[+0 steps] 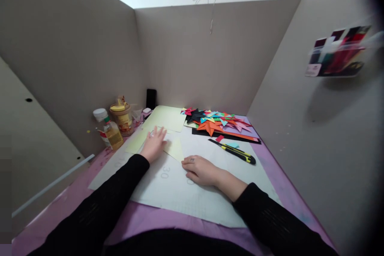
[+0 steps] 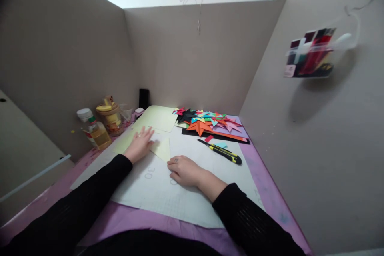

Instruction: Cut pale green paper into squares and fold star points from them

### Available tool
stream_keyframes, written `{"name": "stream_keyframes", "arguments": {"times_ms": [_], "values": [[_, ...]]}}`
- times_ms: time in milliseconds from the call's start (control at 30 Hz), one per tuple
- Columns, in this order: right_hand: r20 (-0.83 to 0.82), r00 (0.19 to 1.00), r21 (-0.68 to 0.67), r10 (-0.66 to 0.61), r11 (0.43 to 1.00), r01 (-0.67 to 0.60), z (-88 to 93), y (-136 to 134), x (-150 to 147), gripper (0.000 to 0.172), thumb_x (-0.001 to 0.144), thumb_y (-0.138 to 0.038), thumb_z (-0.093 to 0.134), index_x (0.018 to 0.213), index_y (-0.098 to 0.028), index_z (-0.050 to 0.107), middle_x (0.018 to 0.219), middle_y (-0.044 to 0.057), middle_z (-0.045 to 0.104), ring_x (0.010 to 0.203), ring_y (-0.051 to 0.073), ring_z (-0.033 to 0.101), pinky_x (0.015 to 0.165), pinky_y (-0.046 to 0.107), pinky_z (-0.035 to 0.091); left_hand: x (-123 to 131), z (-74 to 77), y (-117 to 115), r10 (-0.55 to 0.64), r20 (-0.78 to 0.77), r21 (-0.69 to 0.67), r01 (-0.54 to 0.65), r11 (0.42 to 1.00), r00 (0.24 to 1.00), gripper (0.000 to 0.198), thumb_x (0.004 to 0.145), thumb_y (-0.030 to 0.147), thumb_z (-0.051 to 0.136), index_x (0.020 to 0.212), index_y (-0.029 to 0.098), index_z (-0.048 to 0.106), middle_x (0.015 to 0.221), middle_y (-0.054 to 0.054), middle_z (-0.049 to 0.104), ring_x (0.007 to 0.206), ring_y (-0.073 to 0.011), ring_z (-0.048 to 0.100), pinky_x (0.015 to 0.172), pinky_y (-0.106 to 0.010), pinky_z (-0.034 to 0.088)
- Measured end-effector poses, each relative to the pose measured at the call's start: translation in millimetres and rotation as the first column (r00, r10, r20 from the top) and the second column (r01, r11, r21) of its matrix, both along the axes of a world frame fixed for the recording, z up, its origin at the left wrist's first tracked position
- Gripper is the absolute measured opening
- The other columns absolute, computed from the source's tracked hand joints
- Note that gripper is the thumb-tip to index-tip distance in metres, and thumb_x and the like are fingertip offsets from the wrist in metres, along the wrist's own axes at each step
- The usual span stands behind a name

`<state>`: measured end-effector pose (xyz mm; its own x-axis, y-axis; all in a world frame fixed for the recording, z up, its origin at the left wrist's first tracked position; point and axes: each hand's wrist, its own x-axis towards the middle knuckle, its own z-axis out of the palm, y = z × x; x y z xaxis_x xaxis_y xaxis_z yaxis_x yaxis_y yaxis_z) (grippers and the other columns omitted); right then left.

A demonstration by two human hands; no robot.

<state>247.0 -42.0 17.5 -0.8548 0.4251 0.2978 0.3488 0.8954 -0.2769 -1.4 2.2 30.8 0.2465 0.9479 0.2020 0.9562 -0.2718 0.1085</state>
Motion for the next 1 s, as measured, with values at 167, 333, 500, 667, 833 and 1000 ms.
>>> {"name": "stream_keyframes", "arguments": {"times_ms": [167, 333, 500, 667, 833, 1000], "values": [[-0.024, 0.999, -0.006, 0.030, 1.000, -0.031, -1.5, 2.2, -0.4, 0.019, 0.081, -0.016, 0.050, 0.092, -0.017, 0.065, 0.096, 0.008, 0.067, 0.098, 0.018, 0.058, 0.091, 0.033, 0.040, 22.8, -7.4, -33.6, -0.562, 0.083, -0.339, 0.553, 0.761, 0.823, 0.055, 0.089, 0.046, 0.037, 0.141, 0.029, 0.026, 0.148, -0.006, 0.026, 0.137, -0.0273, 0.016, 0.106, -0.049, 0.020], [-0.081, 0.994, -0.020, 0.069, 0.997, -0.071, 0.4, 1.0, 4.2, 0.015, 0.074, -0.013, 0.053, 0.081, -0.018, 0.066, 0.098, 0.007, 0.068, 0.096, 0.019, 0.058, 0.090, 0.035, 0.039, 4.2, -9.7, -27.9, -0.401, -0.005, -0.373, 0.370, 0.851, 0.916, 0.057, 0.090, 0.050, 0.033, 0.142, 0.028, 0.024, 0.149, -0.006, 0.023, 0.137, -0.0300, 0.012, 0.104, -0.054, 0.019], [-0.139, 0.987, -0.203, 0.077, 0.974, -0.105, 0.5, 1.1, 13.2, 0.015, 0.075, -0.017, 0.054, 0.063, -0.019, 0.062, 0.067, 0.002, 0.067, 0.077, 0.016, 0.059, 0.085, 0.034, 0.042, -4.2, -9.5, -24.4, -0.361, -0.036, -0.363, 0.324, 0.874, 0.932, 0.059, 0.090, 0.052, 0.029, 0.142, 0.026, 0.022, 0.149, -0.007, 0.020, 0.137, -0.0292, 0.011, 0.104, -0.054, 0.019], [-0.317, 0.801, -0.752, -0.508, 0.649, 0.114, -5.1, 11.3, 3.5, 0.018, 0.077, -0.035, 0.056, 0.071, -0.018, 0.055, 0.078, 0.004, 0.064, 0.076, 0.017, 0.062, 0.066, 0.028, 0.048, -3.6, -16.9, -30.8, -0.336, -0.003, -0.284, 0.321, 0.903, 0.942, 0.059, 0.090, 0.050, 0.028, 0.143, 0.025, 0.020, 0.149, -0.008, 0.021, 0.138, -0.0268, 0.012, 0.106, -0.051, 0.016], [-0.121, 0.589, -0.992, -0.799, 0.076, -0.100, 3.0, 19.8, -24.8, 0.028, 0.071, -0.033, 0.063, 0.086, -0.021, 0.043, 0.079, 0.001, 0.057, 0.067, 0.017, 0.065, 0.058, 0.029, 0.050, -3.3, -19.4, -33.1, -0.311, 0.046, -0.253, 0.312, 0.916, 0.949, 0.060, 0.089, 0.049, 0.031, 0.143, 0.024, 0.020, 0.149, -0.008, 0.020, 0.137, -0.0258, 0.014, 0.107, -0.047, 0.014], [-0.188, 0.564, -0.966, -0.804, 0.254, 0.040, -8.3, 20.4, -52.1, 0.056, 0.062, -0.019, 0.066, 0.110, -0.019, 0.038, 0.070, -0.002, 0.057, 0.054, 0.013, 0.057, 0.054, 0.026, 0.047, -4.7, -20.9, -33.2, -0.280, 0.099, -0.244, 0.297, 0.923, 0.955, 0.059, 0.088, 0.047, 0.037, 0.141, 0.025, 0.027, 0.148, -0.009, 0.025, 0.136, -0.0263, 0.019, 0.106, -0.047, 0.017]]}}
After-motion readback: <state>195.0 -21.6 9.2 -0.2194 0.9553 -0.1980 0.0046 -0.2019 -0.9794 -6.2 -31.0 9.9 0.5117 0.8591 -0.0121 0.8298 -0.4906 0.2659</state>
